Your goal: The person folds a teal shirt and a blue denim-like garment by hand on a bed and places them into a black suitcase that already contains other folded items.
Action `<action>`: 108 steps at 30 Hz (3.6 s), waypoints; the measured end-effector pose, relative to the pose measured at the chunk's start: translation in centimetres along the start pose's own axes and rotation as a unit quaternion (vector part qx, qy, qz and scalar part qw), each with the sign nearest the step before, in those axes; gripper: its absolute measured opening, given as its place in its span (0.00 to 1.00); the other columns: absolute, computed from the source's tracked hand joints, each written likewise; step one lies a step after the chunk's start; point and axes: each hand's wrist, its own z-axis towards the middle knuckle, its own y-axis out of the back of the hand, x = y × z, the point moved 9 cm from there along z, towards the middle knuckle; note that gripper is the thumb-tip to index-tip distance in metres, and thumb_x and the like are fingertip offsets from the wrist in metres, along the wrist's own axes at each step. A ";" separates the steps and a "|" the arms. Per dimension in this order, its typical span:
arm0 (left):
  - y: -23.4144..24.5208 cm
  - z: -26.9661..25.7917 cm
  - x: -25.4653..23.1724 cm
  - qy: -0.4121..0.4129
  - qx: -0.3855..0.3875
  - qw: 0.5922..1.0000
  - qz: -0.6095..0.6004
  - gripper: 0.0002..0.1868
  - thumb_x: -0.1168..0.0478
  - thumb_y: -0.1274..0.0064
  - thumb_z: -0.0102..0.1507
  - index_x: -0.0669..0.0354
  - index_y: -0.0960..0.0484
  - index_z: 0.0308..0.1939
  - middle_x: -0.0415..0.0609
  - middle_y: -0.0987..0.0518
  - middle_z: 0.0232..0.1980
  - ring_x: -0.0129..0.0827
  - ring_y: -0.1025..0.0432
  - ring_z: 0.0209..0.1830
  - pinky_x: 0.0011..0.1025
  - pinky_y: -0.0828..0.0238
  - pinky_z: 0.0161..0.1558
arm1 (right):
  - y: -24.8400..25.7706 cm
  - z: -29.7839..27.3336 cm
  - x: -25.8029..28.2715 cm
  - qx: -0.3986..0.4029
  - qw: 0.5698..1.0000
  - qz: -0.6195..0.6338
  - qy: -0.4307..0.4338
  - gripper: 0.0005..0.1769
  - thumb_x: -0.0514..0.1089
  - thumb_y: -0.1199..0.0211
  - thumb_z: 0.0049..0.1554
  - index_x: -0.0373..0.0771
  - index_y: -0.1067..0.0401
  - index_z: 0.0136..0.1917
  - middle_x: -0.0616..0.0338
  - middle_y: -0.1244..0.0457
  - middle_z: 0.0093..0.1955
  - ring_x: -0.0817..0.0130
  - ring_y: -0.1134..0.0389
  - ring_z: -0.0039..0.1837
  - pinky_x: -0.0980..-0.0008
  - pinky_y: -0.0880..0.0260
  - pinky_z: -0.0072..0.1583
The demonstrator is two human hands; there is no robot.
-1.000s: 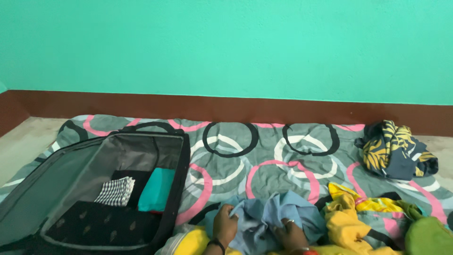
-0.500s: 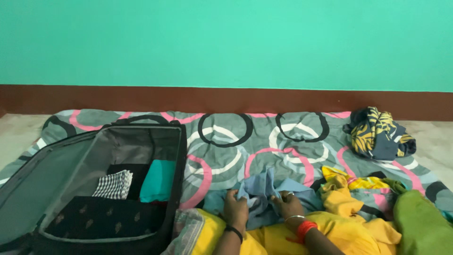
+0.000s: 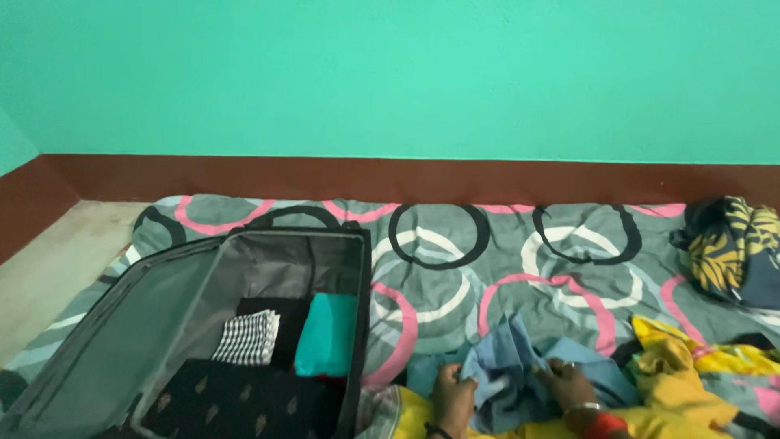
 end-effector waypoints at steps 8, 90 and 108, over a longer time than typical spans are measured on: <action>0.5 -0.7 -7.5 -0.145 -0.057 0.981 0.113 0.18 0.58 0.34 0.49 0.63 0.14 0.40 0.48 0.14 0.36 0.30 0.22 0.34 0.33 0.26 0.40 | -2.8 0.3 -4.4 0.075 0.995 0.072 -0.011 0.24 0.59 0.34 0.52 0.40 0.19 0.53 0.48 0.25 0.46 0.59 0.27 0.54 0.63 0.30 0.59; -2.3 -6.4 -47.9 -0.396 0.299 0.844 0.206 0.18 0.50 0.39 0.65 0.64 0.13 0.37 0.34 0.20 0.34 0.17 0.30 0.33 0.23 0.32 0.37 | 35.1 0.7 28.5 0.132 0.955 0.161 0.213 0.21 0.49 0.34 0.53 0.34 0.22 0.55 0.50 0.27 0.43 0.60 0.27 0.42 0.59 0.24 0.48; -11.6 -0.9 -36.8 -0.118 0.195 0.973 -0.033 0.13 0.50 0.57 0.69 0.55 0.32 0.47 0.46 0.25 0.34 0.36 0.27 0.27 0.39 0.26 0.30 | 21.4 2.4 30.6 0.106 0.919 0.338 0.174 0.22 0.50 0.42 0.62 0.33 0.30 0.62 0.55 0.32 0.54 0.66 0.32 0.56 0.63 0.31 0.58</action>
